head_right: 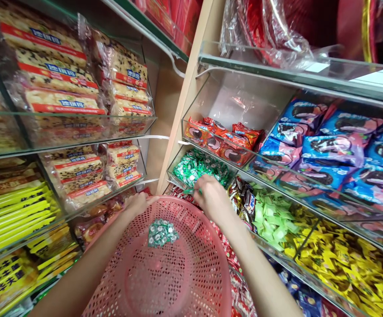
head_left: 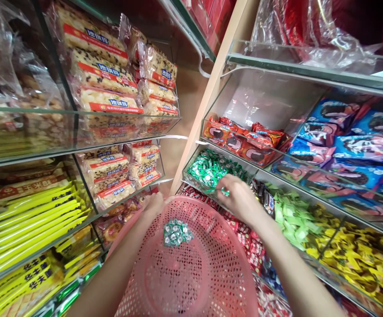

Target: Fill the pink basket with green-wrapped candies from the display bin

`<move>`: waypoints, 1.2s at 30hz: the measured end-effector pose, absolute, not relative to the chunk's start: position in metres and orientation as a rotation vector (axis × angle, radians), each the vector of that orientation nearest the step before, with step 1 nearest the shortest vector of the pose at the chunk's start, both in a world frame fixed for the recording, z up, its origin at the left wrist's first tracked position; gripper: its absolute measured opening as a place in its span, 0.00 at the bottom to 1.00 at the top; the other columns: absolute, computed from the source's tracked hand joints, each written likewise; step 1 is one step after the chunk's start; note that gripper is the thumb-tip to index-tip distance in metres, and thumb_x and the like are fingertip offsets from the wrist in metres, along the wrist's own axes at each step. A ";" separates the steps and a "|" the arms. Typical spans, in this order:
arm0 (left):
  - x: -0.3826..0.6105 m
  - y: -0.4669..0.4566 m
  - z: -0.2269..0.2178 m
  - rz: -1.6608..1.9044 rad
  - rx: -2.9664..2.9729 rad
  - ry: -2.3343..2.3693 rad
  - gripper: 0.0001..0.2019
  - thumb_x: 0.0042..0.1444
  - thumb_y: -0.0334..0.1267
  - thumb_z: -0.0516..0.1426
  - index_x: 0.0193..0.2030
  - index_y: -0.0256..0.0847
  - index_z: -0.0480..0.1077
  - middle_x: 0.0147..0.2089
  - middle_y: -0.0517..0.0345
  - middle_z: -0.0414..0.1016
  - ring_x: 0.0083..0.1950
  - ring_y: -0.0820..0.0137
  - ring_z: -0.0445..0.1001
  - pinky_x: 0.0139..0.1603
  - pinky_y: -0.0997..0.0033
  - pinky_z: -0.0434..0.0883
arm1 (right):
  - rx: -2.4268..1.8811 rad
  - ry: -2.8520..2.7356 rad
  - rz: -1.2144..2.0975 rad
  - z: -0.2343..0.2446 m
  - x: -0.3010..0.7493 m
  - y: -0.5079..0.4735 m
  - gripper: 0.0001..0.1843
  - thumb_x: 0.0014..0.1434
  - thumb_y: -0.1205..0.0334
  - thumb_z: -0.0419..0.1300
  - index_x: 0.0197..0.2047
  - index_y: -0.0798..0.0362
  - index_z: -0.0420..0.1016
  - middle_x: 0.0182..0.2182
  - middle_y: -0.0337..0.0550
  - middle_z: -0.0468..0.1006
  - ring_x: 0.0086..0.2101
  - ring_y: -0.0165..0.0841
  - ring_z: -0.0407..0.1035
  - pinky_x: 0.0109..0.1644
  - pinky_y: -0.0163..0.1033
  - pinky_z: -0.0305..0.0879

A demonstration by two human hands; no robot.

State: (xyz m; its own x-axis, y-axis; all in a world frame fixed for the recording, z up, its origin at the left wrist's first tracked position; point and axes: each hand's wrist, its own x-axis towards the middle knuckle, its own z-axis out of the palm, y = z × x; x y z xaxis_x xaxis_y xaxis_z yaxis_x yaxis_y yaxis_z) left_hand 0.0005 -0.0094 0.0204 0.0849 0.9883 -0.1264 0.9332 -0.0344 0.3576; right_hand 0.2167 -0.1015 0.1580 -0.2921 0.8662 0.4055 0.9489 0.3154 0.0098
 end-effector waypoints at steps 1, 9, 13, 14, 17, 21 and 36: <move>0.000 -0.009 0.020 0.222 2.026 1.898 0.36 0.53 0.65 0.40 0.44 0.36 0.74 0.48 0.36 0.76 0.51 0.50 0.73 0.47 0.58 0.68 | -1.556 -2.257 -0.185 0.146 0.211 -0.100 0.06 0.52 0.71 0.53 0.29 0.54 0.71 0.30 0.42 0.73 0.32 0.31 0.66 0.37 0.35 0.58; -0.001 -0.008 0.016 0.247 2.045 1.891 0.37 0.52 0.67 0.39 0.43 0.37 0.74 0.47 0.37 0.76 0.50 0.50 0.73 0.47 0.57 0.68 | -1.603 -1.589 1.109 0.005 0.186 -0.069 0.06 0.43 0.68 0.56 0.21 0.51 0.61 0.15 0.34 0.73 0.18 0.28 0.66 0.24 0.32 0.60; -0.001 -0.009 0.020 0.232 2.047 1.883 0.37 0.54 0.66 0.38 0.44 0.37 0.74 0.48 0.37 0.76 0.51 0.51 0.73 0.46 0.58 0.68 | -1.462 -1.287 1.348 -0.027 0.191 -0.066 0.13 0.37 0.60 0.63 0.21 0.51 0.60 0.17 0.36 0.75 0.23 0.33 0.72 0.27 0.35 0.66; -0.001 -0.009 0.021 0.228 2.047 1.886 0.37 0.54 0.65 0.38 0.44 0.37 0.74 0.48 0.37 0.75 0.51 0.51 0.73 0.46 0.59 0.68 | -1.412 -1.253 1.359 -0.030 0.192 -0.067 0.15 0.36 0.59 0.64 0.21 0.51 0.60 0.19 0.37 0.76 0.25 0.34 0.73 0.30 0.36 0.67; 0.000 -0.011 0.023 0.221 2.053 1.892 0.37 0.54 0.65 0.38 0.45 0.36 0.73 0.48 0.37 0.75 0.51 0.51 0.73 0.46 0.59 0.68 | -1.293 -1.254 1.284 -0.035 0.191 -0.068 0.16 0.34 0.58 0.66 0.19 0.51 0.60 0.24 0.39 0.77 0.30 0.34 0.73 0.35 0.38 0.67; 0.000 -0.011 0.023 0.226 2.050 1.889 0.37 0.53 0.66 0.38 0.44 0.36 0.73 0.48 0.37 0.75 0.51 0.50 0.73 0.45 0.58 0.68 | -1.277 -1.345 1.157 -0.037 0.185 -0.070 0.16 0.36 0.56 0.67 0.20 0.52 0.62 0.30 0.42 0.77 0.32 0.34 0.71 0.37 0.39 0.67; 0.001 -0.014 0.021 0.222 2.087 1.881 0.38 0.55 0.65 0.37 0.46 0.34 0.72 0.48 0.37 0.75 0.51 0.51 0.73 0.47 0.58 0.68 | -1.431 -1.462 0.807 -0.078 0.192 -0.069 0.15 0.43 0.52 0.64 0.31 0.52 0.68 0.22 0.34 0.67 0.23 0.28 0.59 0.27 0.33 0.58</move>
